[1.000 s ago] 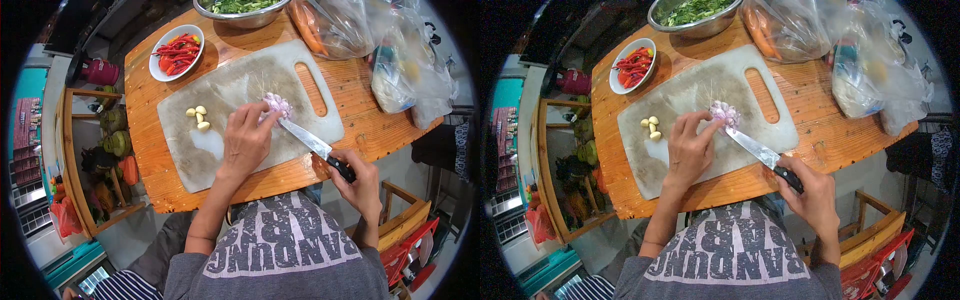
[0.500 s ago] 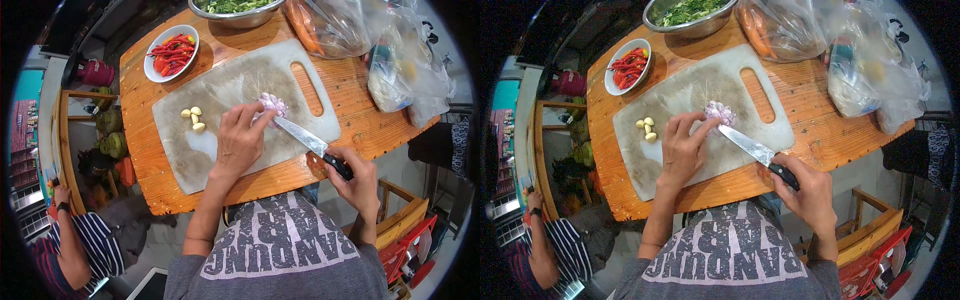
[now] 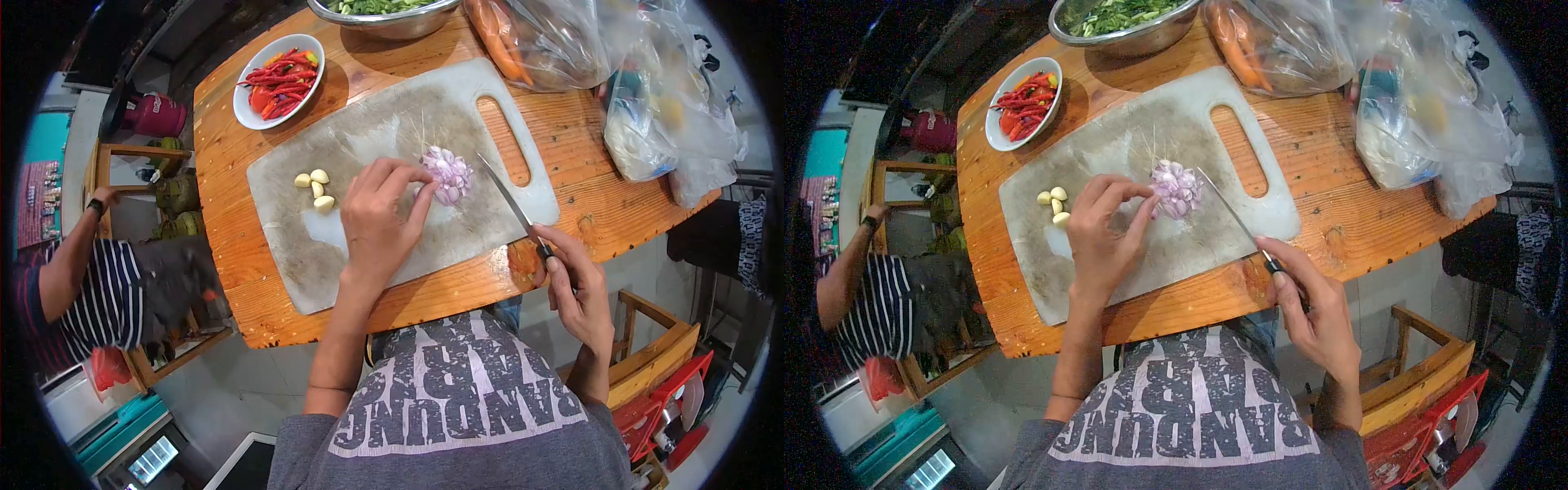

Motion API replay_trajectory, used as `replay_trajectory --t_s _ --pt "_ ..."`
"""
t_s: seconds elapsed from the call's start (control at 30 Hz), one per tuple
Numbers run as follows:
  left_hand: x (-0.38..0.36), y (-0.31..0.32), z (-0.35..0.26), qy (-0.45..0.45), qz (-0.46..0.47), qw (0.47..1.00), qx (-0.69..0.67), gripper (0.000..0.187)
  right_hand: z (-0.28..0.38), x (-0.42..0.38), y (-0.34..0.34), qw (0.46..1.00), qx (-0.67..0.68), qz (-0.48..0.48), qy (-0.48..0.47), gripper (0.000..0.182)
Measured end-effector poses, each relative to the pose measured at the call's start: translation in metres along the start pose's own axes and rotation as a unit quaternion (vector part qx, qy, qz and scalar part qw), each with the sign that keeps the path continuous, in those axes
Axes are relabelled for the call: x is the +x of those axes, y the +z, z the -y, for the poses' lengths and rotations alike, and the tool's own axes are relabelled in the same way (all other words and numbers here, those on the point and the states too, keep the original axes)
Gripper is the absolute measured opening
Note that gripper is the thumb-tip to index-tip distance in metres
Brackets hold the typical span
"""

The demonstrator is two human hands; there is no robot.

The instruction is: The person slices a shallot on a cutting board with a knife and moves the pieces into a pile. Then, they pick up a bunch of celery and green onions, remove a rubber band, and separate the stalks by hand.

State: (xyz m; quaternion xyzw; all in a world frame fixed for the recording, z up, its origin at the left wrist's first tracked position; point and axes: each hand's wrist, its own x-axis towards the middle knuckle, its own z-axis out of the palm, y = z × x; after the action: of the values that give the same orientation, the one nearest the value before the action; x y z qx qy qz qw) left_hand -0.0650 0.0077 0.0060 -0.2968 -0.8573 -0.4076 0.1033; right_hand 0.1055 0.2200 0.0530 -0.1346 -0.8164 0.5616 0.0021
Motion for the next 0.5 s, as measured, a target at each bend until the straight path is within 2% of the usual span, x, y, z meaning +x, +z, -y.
replay_trajectory --t_s 0.1,0.2,0.5 --pt "-0.011 -0.005 0.002 -0.059 0.001 0.998 -0.022 0.014 -0.001 -0.001 0.004 0.997 0.011 0.053 0.057 0.044" --pt "-0.022 -0.005 0.001 -0.082 -0.002 0.997 -0.010 0.015 -0.008 0.001 0.024 0.998 0.015 0.043 -0.052 0.047" --pt "-0.038 0.010 -0.001 -0.064 -0.024 0.998 0.003 0.018 -0.010 0.003 0.046 0.990 -0.084 0.077 -0.088 0.060"
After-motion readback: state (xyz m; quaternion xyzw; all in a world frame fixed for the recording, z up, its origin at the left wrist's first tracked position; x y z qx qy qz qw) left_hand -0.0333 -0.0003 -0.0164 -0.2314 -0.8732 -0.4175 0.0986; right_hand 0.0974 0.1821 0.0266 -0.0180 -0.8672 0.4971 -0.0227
